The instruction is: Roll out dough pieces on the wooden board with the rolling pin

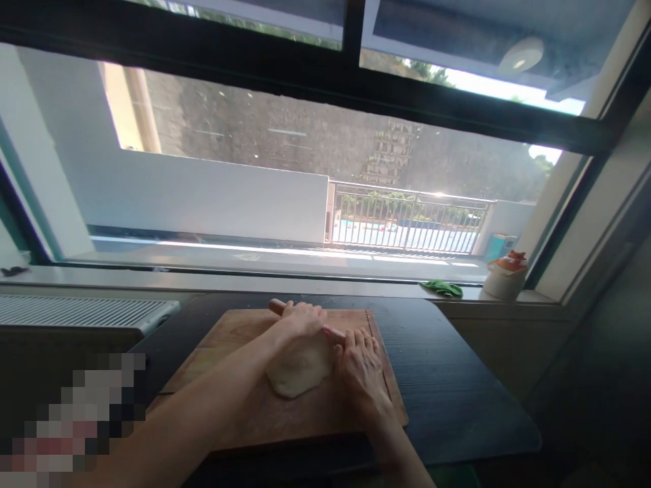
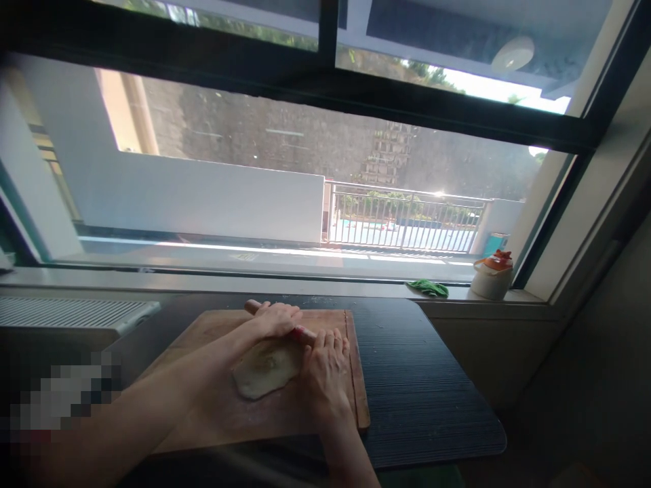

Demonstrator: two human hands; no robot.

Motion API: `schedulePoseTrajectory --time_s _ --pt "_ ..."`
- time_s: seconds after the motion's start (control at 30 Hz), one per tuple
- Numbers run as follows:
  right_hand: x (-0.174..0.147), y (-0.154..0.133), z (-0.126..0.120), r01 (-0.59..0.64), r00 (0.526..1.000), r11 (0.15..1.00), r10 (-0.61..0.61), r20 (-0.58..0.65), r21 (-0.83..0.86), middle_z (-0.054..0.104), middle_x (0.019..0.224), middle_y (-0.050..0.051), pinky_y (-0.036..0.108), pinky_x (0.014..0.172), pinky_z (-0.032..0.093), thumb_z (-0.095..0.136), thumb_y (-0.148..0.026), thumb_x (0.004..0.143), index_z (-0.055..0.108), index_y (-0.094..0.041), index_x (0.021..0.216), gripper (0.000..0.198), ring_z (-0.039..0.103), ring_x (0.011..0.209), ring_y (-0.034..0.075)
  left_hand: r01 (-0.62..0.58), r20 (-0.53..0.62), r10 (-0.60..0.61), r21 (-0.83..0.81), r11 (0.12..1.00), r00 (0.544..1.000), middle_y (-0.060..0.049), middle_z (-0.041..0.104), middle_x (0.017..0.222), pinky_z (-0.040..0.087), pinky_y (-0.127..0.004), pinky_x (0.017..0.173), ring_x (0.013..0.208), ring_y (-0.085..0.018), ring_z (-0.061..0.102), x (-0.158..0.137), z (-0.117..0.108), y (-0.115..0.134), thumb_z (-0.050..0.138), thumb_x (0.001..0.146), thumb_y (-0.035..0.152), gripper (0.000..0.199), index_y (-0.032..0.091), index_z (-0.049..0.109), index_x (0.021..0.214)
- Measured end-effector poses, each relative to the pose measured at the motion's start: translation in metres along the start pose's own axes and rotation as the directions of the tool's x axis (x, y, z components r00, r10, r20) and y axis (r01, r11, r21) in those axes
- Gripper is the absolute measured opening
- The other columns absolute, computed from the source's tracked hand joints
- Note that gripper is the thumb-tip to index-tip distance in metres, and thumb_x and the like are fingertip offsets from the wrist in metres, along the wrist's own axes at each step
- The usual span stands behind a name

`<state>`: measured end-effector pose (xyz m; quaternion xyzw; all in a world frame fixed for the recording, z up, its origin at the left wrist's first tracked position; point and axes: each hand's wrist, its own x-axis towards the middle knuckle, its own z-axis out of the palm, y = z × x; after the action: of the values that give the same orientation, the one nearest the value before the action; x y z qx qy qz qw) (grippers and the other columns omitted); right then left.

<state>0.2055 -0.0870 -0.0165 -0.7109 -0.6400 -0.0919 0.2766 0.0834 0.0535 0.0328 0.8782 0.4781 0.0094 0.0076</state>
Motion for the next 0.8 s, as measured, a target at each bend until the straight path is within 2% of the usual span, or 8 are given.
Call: schedulePoseTrajectory --time_s 0.1,0.2,0.27,0.37,0.53,0.8 --pt "0.019 0.012 0.004 -0.029 0.999 1.0 0.029 0.045 -0.008 0.06 0.115 0.013 0.041 0.103 0.026 0.033 -0.035 0.095 0.061 -0.016 0.106 0.035 0.046 0.117 0.025 0.0 0.059 -0.002 0.036 0.999 0.998 -0.011 0.062 0.118 0.032 -0.061 0.09 0.109 -0.033 0.052 0.014 0.003 0.006 0.038 0.087 0.035 0.031 0.025 0.062 0.103" --pt "0.043 0.023 0.008 -0.048 0.993 0.998 0.051 0.109 -0.027 0.062 0.11 0.012 0.041 0.098 0.029 0.028 -0.04 0.096 0.065 -0.017 0.099 0.043 0.047 0.114 0.025 0.002 0.108 -0.005 0.025 1.0 0.994 -0.008 0.059 0.124 0.034 -0.057 0.091 0.112 -0.033 0.051 0.032 0.006 0.007 0.04 0.086 0.041 0.032 0.03 0.061 0.107" --pt "0.058 0.029 0.011 -0.063 0.987 0.997 0.069 0.147 -0.047 0.061 0.113 0.012 0.041 0.096 0.031 0.027 -0.042 0.096 0.066 -0.018 0.099 0.045 0.047 0.115 0.025 0.021 0.13 -0.023 0.012 1.0 0.991 -0.007 0.058 0.126 0.035 -0.055 0.091 0.113 -0.033 0.051 0.043 0.008 0.004 0.041 0.085 0.046 0.034 0.032 0.061 0.108" --pt "0.072 0.033 0.015 -0.094 0.975 0.992 0.108 0.193 -0.08 0.06 0.118 0.012 0.042 0.094 0.031 0.027 -0.043 0.096 0.066 -0.018 0.103 0.047 0.046 0.115 0.026 0.076 0.134 -0.073 -0.014 0.997 0.988 -0.008 0.058 0.126 0.038 -0.053 0.09 0.112 -0.032 0.052 0.054 0.013 0.0 0.034 0.087 0.05 0.04 0.031 0.061 0.109" --pt "0.074 0.034 0.017 -0.088 0.972 0.993 0.104 0.212 -0.082 0.06 0.116 0.013 0.041 0.094 0.032 0.024 -0.044 0.095 0.066 -0.018 0.105 0.05 0.047 0.114 0.026 0.154 0.107 -0.15 -0.039 0.987 0.983 -0.01 0.059 0.125 0.036 -0.051 0.092 0.112 -0.031 0.051 0.052 0.018 -0.002 0.025 0.089 0.054 0.05 0.026 0.059 0.114" --pt "0.064 0.029 0.01 -0.097 0.969 0.994 0.107 0.222 -0.056 0.058 0.122 0.011 0.039 0.095 0.031 0.024 -0.043 0.096 0.066 -0.02 0.104 0.048 0.045 0.118 0.024 0.151 0.079 -0.148 -0.035 0.988 0.986 -0.011 0.061 0.123 0.031 -0.052 0.095 0.113 -0.031 0.05 0.037 0.012 0.003 0.027 0.088 0.053 0.051 0.024 0.063 0.109"
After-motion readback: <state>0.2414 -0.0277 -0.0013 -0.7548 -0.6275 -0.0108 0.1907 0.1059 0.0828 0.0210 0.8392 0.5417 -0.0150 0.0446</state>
